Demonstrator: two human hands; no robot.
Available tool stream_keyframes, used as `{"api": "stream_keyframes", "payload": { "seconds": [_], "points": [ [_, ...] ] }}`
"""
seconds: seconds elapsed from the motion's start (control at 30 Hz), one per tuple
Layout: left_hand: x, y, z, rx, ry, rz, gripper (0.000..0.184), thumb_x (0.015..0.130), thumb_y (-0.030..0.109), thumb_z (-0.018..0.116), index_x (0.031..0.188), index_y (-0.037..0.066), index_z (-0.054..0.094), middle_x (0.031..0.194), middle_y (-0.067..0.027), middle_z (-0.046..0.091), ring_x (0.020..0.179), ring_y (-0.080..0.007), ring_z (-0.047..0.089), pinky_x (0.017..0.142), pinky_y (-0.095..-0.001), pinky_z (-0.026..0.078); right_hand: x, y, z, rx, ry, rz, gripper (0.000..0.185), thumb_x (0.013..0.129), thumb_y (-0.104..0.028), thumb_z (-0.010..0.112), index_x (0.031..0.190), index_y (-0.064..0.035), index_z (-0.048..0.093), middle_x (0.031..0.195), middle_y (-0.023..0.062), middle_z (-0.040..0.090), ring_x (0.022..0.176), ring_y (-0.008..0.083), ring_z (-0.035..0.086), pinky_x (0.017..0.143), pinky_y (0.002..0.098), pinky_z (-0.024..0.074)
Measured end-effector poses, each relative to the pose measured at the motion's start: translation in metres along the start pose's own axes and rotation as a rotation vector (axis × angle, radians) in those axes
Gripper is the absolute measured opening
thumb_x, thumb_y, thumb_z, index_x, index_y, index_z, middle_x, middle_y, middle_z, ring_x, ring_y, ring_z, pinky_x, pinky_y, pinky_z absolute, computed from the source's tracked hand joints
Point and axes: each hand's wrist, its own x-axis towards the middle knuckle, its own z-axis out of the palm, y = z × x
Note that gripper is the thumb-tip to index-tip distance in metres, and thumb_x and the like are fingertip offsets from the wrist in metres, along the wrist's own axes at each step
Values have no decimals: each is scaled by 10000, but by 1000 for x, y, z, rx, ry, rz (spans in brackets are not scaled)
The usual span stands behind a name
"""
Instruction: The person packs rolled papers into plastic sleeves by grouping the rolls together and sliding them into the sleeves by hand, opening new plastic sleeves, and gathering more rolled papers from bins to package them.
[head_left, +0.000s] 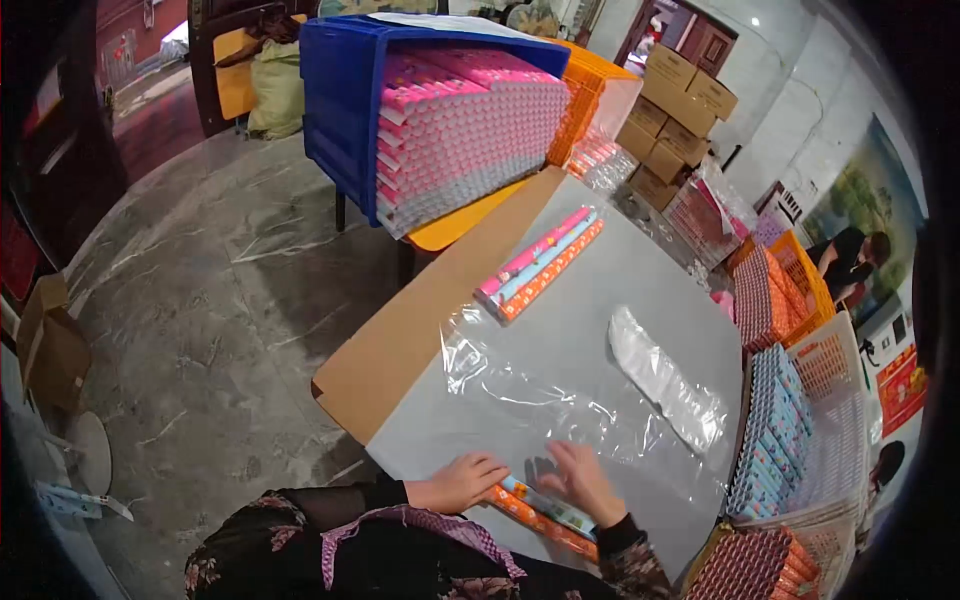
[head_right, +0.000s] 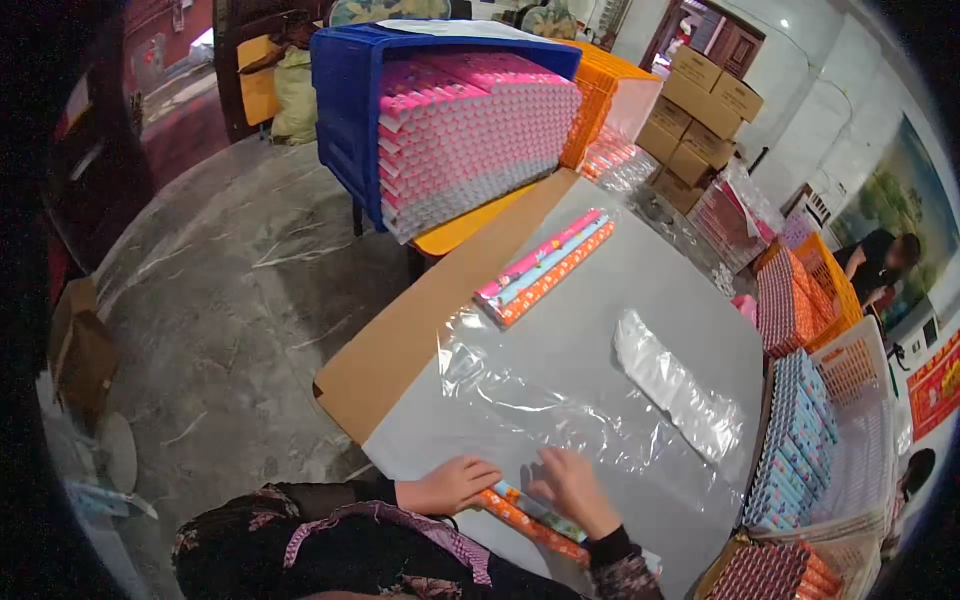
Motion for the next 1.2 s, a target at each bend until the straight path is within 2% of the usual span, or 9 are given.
{"api": "stream_keyframes", "payload": {
  "seconds": [0.17, 0.23, 0.3, 0.53, 0.6, 0.67, 0.73, 1.07, 1.2],
  "points": [
    [4, -15, 0, -166, -34, 41, 475, 852, 298, 674, 1216, 20, 546, 1163, -136, 572, 1043, -344, 542, 920, -434, 447, 155, 93, -67, 162, 168, -142, 393, 870, -30, 710, 1245, -15, 594, 1172, 114, 651, 1049, 219, 626, 901, 377, 536],
    [7, -17, -4, -206, -94, 45, 475, 855, 295, 672, 1224, 25, 544, 1174, -135, 567, 1056, -345, 536, 925, -437, 445, 245, 78, -107, 396, 328, -186, 302, 858, -156, 744, 1101, 11, 680, 919, 150, 708, 794, 258, 668, 705, 359, 524],
    [9, -21, -5, -191, -157, 49, 480, 850, 294, 677, 1232, 36, 543, 1222, -129, 556, 1090, -339, 520, 934, -441, 442, 332, 57, -154, -22, 396, -196, 305, 904, -199, 698, 1118, 18, 685, 917, 188, 712, 846, 242, 691, 749, 358, 532],
    [-11, -50, 92, -194, 110, 183, 430, 825, 198, 627, 1226, 61, 549, 1210, -95, 540, 1089, -285, 509, 985, -419, 411, 577, 48, -197, 74, 629, -191, 424, 831, -301, 738, 1098, 27, 710, 1035, 200, 727, 964, 303, 711, 850, 374, 540],
    [-15, -56, 107, 258, 58, 309, 417, 835, 203, 554, 1229, 66, 555, 1192, -86, 543, 1129, -253, 504, 1027, -383, 394, 626, 46, -188, 84, 768, -137, 511, 801, -344, 763, 1137, 36, 695, 1035, 206, 727, 963, 287, 714, 860, 367, 538],
    [-17, -58, 132, -73, 361, 195, 413, 834, 206, 589, 1242, 178, 647, 1101, -30, 636, 934, -200, 592, 725, -315, 490, 653, 40, -180, 175, 822, -135, 558, 793, -353, 769, 1177, 41, 676, 1049, 215, 724, 977, 289, 712, 867, 362, 535],
    [-33, -62, 146, -263, 205, 102, 388, 883, 235, 551, 1258, 169, 627, 1177, -44, 602, 1000, -219, 575, 719, -348, 496, 672, 38, -177, 31, 877, -134, 609, 778, -406, 765, 1199, 25, 672, 1080, 219, 714, 1007, 317, 702, 899, 377, 528],
    [-16, -69, 170, -691, -132, -176, 484, 916, 179, 463, 1399, 156, 484, 1342, -41, 509, 1167, -239, 499, 964, -374, 394, 693, 52, -178, -133, 909, -53, 495, 742, -417, 789, 1001, 2, 745, 929, 188, 737, 872, 341, 717, 844, 409, 544],
    [-22, -63, 173, -843, -322, -274, 526, 930, 156, 428, 1456, 151, 426, 1408, -40, 472, 1234, -247, 469, 1061, -384, 353, 656, 45, -188, 203, 713, 5, 243, 844, -206, 744, 943, 14, 712, 727, 43, 651, 608, 134, 638, 521, 276, 543]
  ]
}}
